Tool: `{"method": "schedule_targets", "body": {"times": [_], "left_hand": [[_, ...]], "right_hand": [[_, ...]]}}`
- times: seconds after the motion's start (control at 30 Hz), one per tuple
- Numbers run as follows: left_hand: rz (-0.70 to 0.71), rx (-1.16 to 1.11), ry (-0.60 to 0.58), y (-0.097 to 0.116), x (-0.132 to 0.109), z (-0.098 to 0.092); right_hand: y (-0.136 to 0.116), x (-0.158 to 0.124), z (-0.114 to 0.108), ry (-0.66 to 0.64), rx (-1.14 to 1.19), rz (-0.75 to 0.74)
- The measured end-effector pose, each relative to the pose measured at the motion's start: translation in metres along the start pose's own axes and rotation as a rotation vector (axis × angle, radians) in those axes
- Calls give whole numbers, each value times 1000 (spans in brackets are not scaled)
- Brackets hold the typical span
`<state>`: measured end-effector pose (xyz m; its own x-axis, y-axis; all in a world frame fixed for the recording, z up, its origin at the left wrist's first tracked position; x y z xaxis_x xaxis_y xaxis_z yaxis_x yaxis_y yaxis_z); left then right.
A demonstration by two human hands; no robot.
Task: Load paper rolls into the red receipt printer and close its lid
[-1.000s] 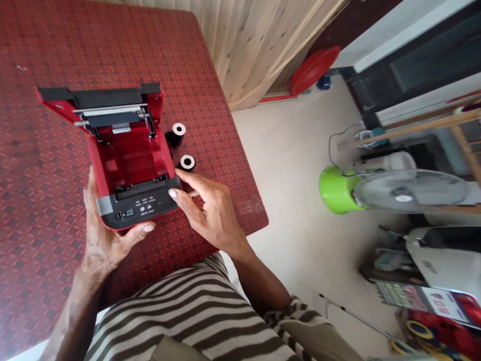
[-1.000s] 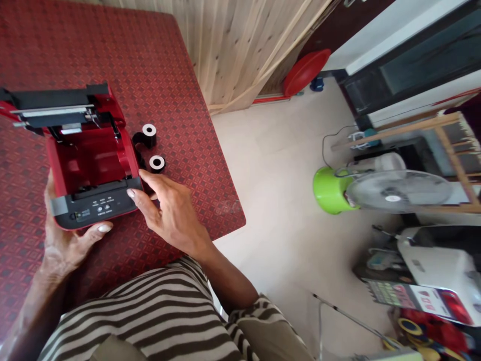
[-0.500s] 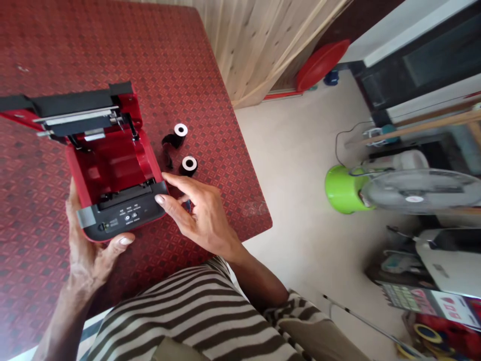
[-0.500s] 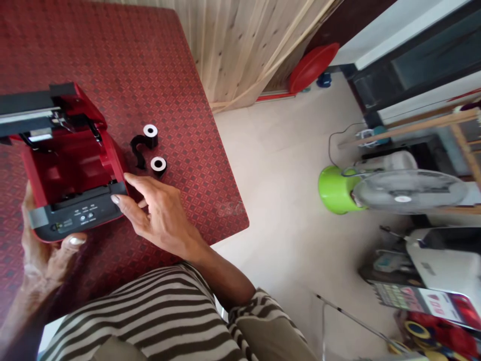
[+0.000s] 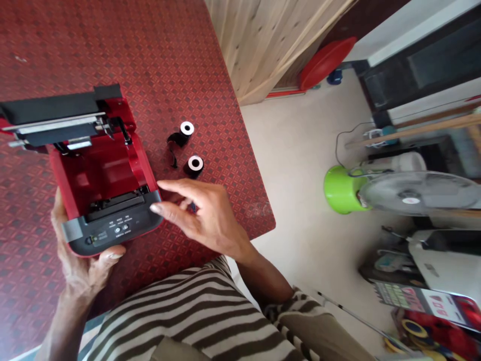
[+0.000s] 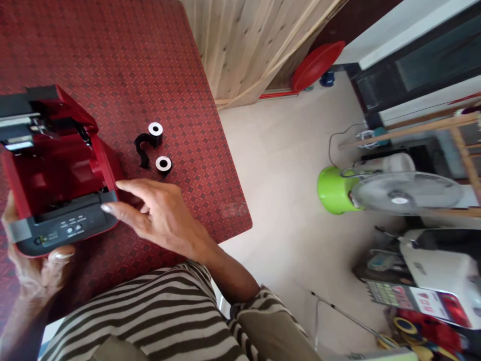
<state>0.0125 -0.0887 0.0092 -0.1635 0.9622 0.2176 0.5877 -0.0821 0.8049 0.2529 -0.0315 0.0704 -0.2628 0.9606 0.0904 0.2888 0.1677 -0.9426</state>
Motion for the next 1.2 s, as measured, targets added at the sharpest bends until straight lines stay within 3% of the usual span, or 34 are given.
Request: {"method": "schedule_targets", "body": {"times": [0.17,0.27,0.37,0.57,0.8,1.07,1.2], "left_hand": [[14,-41,19,-1,0,2],[62,-47,48,-2,0,2],[97,-34,65,-4,-1,3],[122,-62,72,-6,0,5],[188,-67,101,-6,3,4],[212,-48,80,-7,0,-1],[203,-39,85,-6,-1,-1]], "right_hand": [[31,40,-33,499,-132,8],[64,62,-31,459,-208,136],[76,70,-23,392,-258,190],[66,79,-5,278,-453,165],[61,86,4,282,-573,267],[61,75,28,247,-455,179],[52,70,40,223,-441,206]]}}
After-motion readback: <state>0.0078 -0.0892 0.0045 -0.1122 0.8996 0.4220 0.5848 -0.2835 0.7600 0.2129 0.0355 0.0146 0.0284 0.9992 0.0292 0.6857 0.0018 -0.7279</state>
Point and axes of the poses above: each hand's wrist, its own x-axis towards the middle knuckle, its own z-axis out of the palm, y = z × x, the point moved 2 cm from there along x, towards the middle knuckle, and after that the axes turned 1 degree about x, right-handed, at the moved point
